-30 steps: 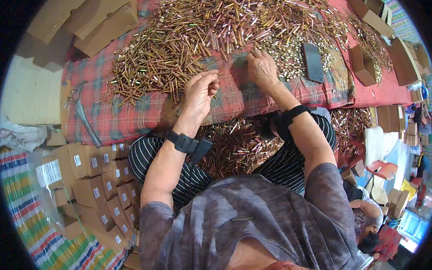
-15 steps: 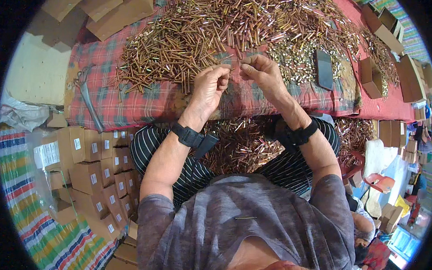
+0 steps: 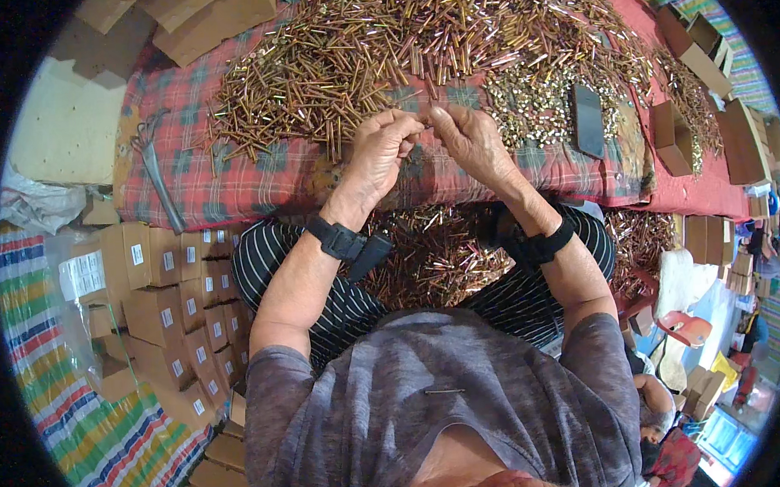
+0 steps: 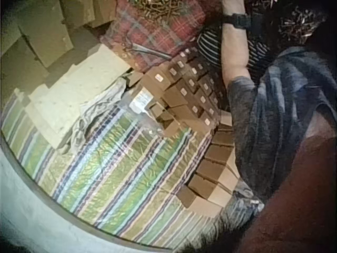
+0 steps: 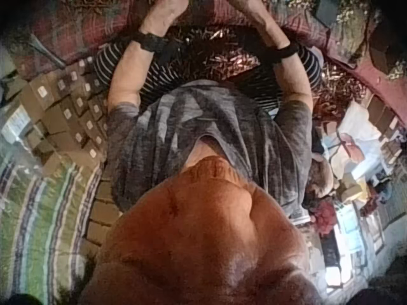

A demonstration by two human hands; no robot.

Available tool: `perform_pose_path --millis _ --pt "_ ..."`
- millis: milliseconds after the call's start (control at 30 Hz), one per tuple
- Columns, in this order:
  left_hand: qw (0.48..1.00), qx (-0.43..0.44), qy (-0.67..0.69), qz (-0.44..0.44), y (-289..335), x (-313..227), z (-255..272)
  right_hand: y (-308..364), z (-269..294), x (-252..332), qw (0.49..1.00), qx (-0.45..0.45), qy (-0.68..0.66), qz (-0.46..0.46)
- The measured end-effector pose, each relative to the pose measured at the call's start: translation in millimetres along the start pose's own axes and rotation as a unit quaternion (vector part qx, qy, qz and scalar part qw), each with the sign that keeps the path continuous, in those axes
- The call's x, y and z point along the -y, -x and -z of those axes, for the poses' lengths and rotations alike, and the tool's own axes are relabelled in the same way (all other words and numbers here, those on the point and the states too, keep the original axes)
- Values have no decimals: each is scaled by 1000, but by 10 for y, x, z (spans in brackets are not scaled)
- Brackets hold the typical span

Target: Assembling small metal fastener components by hand and placing them into a container.

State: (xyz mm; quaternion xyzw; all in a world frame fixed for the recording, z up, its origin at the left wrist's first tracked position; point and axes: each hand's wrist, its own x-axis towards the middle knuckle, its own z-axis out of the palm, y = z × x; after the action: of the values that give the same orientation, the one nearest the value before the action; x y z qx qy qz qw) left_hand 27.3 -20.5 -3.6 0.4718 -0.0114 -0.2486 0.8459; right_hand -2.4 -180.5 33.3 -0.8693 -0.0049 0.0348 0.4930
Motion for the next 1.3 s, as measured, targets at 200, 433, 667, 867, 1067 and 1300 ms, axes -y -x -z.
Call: perform_pose_path --millis 200,433,667,867,1067,1300 --pt "1000 -11 20 9 9 6 -12 23 -54 -7 994 -45 -34 95" --pt "1000 7 12 6 10 18 -10 -1 -60 -7 996 6 -92 -6" --pt "841 198 -503 -22 177 -246 -53 -338 124 -437 972 -32 224 68" --pt "684 52 -695 -217 -43 56 207 -788 -132 -576 946 -144 278 81" --pt "583 63 -762 -274 -51 33 180 -932 -313 -671 932 -150 317 93" --pt "647 -6 -674 -357 -182 3 236 -820 -179 -487 969 -116 208 61"
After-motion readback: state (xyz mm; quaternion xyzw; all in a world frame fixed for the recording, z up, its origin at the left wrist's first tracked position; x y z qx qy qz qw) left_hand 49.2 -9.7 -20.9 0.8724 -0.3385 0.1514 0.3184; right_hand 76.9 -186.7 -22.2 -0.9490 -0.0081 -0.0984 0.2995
